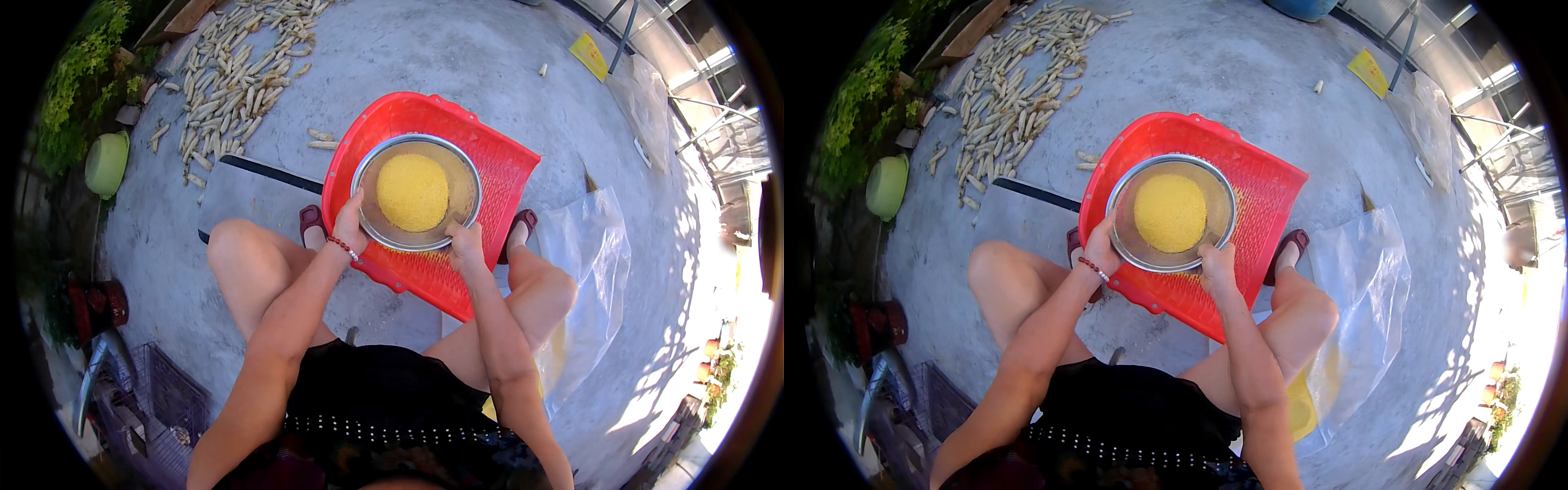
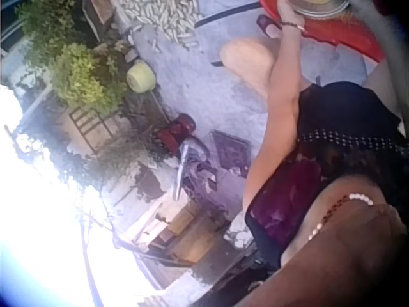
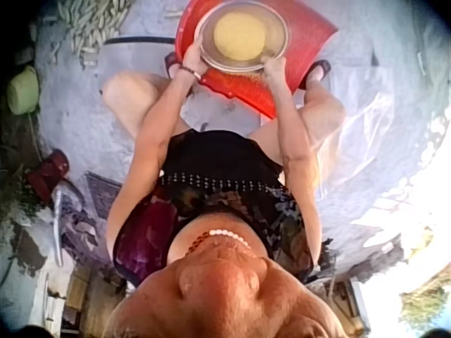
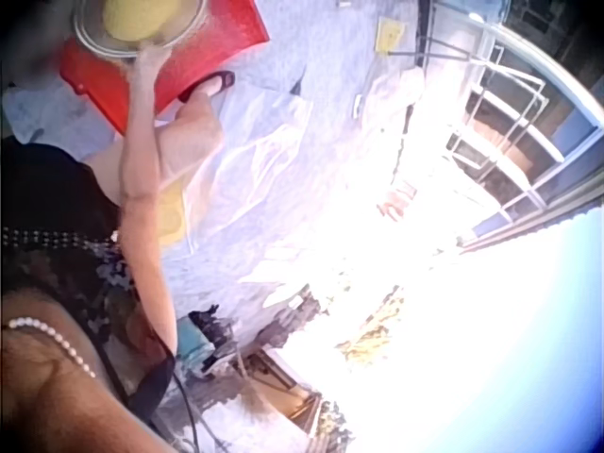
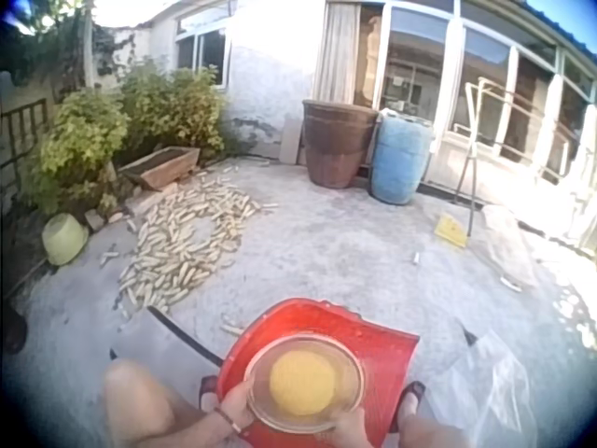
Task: The person sifts yellow powder through a sieve into a red tray and then pours the sifted powder onto a plastic sheet on the ground.
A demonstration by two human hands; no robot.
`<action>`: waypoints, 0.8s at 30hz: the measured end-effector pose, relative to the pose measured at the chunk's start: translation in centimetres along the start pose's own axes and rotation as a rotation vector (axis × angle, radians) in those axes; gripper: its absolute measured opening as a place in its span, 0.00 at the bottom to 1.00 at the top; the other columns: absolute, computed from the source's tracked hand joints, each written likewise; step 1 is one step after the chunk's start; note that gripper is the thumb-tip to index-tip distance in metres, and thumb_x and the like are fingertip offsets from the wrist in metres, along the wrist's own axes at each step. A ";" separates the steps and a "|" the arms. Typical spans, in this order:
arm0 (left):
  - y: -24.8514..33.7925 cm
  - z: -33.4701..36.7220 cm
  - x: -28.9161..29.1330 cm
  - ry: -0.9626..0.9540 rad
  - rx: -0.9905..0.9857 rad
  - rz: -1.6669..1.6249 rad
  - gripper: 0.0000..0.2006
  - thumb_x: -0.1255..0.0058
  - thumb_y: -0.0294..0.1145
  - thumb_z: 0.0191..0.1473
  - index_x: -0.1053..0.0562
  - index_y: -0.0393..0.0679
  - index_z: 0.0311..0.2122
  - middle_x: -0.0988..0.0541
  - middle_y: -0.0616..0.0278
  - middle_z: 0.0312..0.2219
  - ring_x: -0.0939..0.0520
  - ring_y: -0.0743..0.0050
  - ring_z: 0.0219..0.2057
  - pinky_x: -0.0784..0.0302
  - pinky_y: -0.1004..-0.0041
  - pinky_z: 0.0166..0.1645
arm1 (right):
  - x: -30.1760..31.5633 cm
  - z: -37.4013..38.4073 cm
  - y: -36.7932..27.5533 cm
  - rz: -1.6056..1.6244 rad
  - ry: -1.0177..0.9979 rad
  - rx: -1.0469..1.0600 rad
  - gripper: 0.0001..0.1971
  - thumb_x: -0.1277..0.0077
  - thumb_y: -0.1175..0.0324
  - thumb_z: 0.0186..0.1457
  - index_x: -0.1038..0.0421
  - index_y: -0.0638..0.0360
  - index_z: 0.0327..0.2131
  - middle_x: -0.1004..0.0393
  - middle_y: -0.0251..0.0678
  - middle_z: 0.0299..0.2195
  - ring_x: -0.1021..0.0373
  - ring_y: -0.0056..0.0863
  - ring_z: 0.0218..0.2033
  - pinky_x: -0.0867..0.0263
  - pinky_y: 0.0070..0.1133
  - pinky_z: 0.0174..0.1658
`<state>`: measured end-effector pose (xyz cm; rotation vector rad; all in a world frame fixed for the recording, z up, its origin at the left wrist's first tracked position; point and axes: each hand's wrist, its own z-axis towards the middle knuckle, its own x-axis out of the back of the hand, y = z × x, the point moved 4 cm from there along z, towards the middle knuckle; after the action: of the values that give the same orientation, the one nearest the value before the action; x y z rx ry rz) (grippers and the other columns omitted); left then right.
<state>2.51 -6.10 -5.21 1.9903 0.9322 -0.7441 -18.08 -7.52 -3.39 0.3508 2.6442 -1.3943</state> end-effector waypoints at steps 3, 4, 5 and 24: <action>0.2 -0.6 -1.1 0.039 -0.048 0.050 0.27 0.71 0.53 0.55 0.45 0.48 0.55 0.39 0.61 0.52 0.38 0.62 0.52 0.45 0.57 0.56 | 1.2 1.2 0.2 0.079 0.014 0.015 0.20 0.64 0.81 0.40 0.44 0.73 0.43 0.33 0.45 0.27 0.32 0.33 0.16 0.36 0.27 0.13; 0.3 -1.0 -1.5 0.123 -0.011 0.072 0.27 0.71 0.53 0.55 0.45 0.47 0.55 0.40 0.61 0.52 0.38 0.63 0.53 0.45 0.59 0.56 | 1.2 1.2 0.0 0.130 0.036 0.024 0.21 0.64 0.81 0.40 0.45 0.73 0.43 0.33 0.45 0.26 0.33 0.33 0.16 0.36 0.27 0.13; 0.3 -1.1 -1.5 0.206 0.026 0.093 0.27 0.72 0.52 0.56 0.46 0.47 0.55 0.41 0.60 0.53 0.39 0.63 0.53 0.45 0.60 0.56 | 1.0 1.1 0.1 0.120 0.064 0.039 0.21 0.64 0.81 0.40 0.45 0.73 0.44 0.33 0.44 0.26 0.33 0.33 0.15 0.37 0.26 0.12; 1.1 -0.1 0.2 0.151 -0.063 0.086 0.45 0.64 0.67 0.44 0.57 0.42 0.58 0.54 0.49 0.56 0.54 0.50 0.58 0.57 0.47 0.56 | -0.4 1.6 -1.9 0.132 0.062 0.046 0.10 0.64 0.83 0.38 0.38 0.70 0.30 0.34 0.40 0.23 0.35 0.31 0.14 0.38 0.25 0.11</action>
<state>3.57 -6.36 -4.85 2.0385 0.9389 -0.5163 -18.17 -9.90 -2.68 0.5718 2.5866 -1.4262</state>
